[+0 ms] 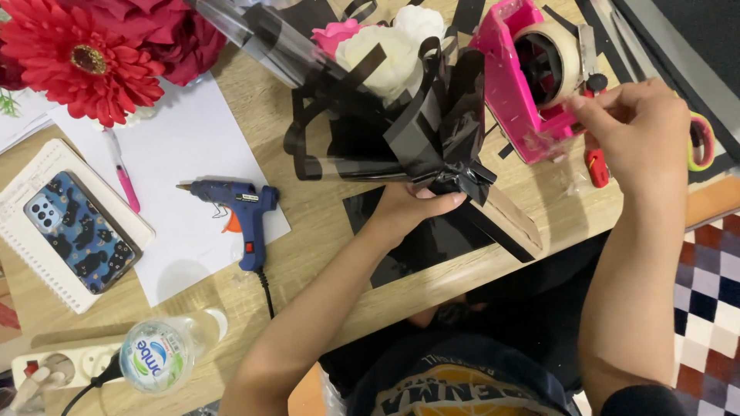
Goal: The person wraps a bouquet of artificial flowers with black paper, securing the layers with clear tape and trimming excess paper with scissors. The person folds the paper around the stems, applies tape to hold the folds, and cuts the paper to shape.
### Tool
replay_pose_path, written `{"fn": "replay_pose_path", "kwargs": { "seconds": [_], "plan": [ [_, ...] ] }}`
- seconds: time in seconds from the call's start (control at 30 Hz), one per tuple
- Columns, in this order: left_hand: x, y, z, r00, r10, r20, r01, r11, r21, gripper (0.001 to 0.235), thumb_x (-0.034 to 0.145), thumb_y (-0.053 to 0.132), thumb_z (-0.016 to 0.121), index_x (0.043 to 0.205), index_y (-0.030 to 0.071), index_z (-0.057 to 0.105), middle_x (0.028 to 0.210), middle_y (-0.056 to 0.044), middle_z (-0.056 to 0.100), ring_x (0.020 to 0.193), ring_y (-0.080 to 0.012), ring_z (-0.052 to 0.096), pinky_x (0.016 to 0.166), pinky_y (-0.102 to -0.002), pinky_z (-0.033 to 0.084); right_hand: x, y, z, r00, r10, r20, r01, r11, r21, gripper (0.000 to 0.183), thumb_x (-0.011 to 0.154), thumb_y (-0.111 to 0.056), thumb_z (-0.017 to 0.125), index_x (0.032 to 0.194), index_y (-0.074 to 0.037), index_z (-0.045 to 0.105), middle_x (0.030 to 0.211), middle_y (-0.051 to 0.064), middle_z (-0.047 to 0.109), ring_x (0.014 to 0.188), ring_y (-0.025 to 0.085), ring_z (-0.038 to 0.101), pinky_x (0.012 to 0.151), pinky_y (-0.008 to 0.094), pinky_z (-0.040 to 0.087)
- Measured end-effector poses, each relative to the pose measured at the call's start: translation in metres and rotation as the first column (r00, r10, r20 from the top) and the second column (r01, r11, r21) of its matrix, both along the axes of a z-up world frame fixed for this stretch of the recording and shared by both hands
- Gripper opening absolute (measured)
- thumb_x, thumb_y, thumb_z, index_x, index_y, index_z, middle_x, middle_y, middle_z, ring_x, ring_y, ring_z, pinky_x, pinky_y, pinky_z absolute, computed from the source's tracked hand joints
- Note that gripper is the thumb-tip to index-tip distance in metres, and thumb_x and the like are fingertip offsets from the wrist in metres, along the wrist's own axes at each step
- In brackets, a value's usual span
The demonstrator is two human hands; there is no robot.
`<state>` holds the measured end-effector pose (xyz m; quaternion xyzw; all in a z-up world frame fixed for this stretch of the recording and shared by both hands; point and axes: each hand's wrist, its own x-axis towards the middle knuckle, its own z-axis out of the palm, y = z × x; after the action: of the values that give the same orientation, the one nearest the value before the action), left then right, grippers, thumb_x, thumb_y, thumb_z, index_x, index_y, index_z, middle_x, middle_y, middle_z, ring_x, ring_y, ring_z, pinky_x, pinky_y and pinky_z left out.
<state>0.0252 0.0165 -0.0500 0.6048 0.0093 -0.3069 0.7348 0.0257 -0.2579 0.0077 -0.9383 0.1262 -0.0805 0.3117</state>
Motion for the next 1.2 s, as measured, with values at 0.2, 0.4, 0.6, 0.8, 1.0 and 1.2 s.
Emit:
{"fn": "replay_pose_path", "kwargs": {
  "seconds": [0.2, 0.4, 0.6, 0.8, 1.0, 1.2],
  "plan": [
    [0.003, 0.002, 0.002, 0.998, -0.023, -0.062, 0.028, 0.996, 0.086, 0.013, 0.078, 0.025, 0.082, 0.072, 0.017, 0.074, 0.069, 0.009, 0.068, 0.084, -0.0075, 0.071, 0.096, -0.027, 0.053, -0.003, -0.005, -0.024, 0.986, -0.158, 0.045, 0.115, 0.86, 0.497, 0.032, 0.117, -0.022, 0.075, 0.089, -0.01, 0.065, 0.079, 0.0, 0.064, 0.071, 0.007, 0.066, 0.07, 0.019, 0.063],
    [0.002, 0.0, 0.006, 1.0, -0.016, -0.006, 0.017, 1.0, 0.023, 0.028, 0.077, 0.02, 0.079, 0.103, 0.01, 0.076, 0.105, -0.003, 0.079, 0.105, -0.0157, 0.074, 0.101, -0.031, 0.056, -0.012, 0.0, -0.023, 0.977, -0.211, 0.022, 0.125, 0.66, 0.741, 0.023, 0.1, -0.009, 0.065, 0.077, -0.01, 0.064, 0.068, -0.001, 0.056, 0.068, 0.008, 0.061, 0.064, 0.018, 0.057],
    [0.003, 0.0, 0.006, 0.995, -0.027, -0.091, 0.042, 0.985, 0.165, 0.016, 0.079, 0.023, 0.081, 0.09, 0.013, 0.077, 0.057, 0.009, 0.052, 0.062, -0.005, 0.056, 0.081, -0.024, 0.051, -0.026, 0.017, -0.022, 0.973, -0.2, 0.112, 0.088, 0.775, 0.625, 0.025, 0.115, -0.012, 0.065, 0.09, -0.012, 0.06, 0.087, 0.0, 0.064, 0.084, 0.009, 0.071, 0.084, 0.021, 0.069],
    [0.003, -0.002, 0.002, 0.999, 0.022, -0.04, -0.019, 0.997, 0.071, 0.026, 0.076, 0.019, 0.082, 0.099, 0.009, 0.075, 0.093, -0.002, 0.078, 0.088, -0.0129, 0.073, 0.087, -0.026, 0.058, -0.028, 0.024, -0.041, 0.93, -0.323, 0.177, 0.088, 0.66, 0.746, 0.025, 0.106, -0.004, 0.062, 0.082, -0.009, 0.06, 0.074, 0.001, 0.059, 0.071, 0.012, 0.068, 0.074, 0.023, 0.065],
    [0.003, -0.002, -0.002, 0.998, 0.03, -0.061, -0.023, 0.993, 0.112, 0.022, 0.075, 0.023, 0.083, 0.091, 0.011, 0.076, 0.082, 0.002, 0.075, 0.086, -0.0112, 0.073, 0.091, -0.028, 0.057, -0.036, 0.035, -0.055, 0.883, -0.306, 0.356, -0.073, 0.66, 0.748, 0.025, 0.102, 0.006, 0.057, 0.079, -0.004, 0.056, 0.09, 0.004, 0.049, 0.071, 0.017, 0.057, 0.065, 0.03, 0.062],
    [0.001, -0.003, -0.003, 0.997, 0.062, -0.047, -0.06, 0.997, 0.049, 0.027, 0.075, 0.019, 0.083, 0.098, 0.01, 0.072, 0.099, -0.003, 0.078, 0.097, -0.0142, 0.074, 0.096, -0.029, 0.059, -0.034, 0.034, -0.079, 0.815, -0.425, 0.394, -0.044, 0.632, 0.774, 0.023, 0.097, 0.008, 0.061, 0.078, -0.005, 0.061, 0.084, 0.003, 0.05, 0.078, 0.014, 0.053, 0.074, 0.025, 0.052]
  ]
}}
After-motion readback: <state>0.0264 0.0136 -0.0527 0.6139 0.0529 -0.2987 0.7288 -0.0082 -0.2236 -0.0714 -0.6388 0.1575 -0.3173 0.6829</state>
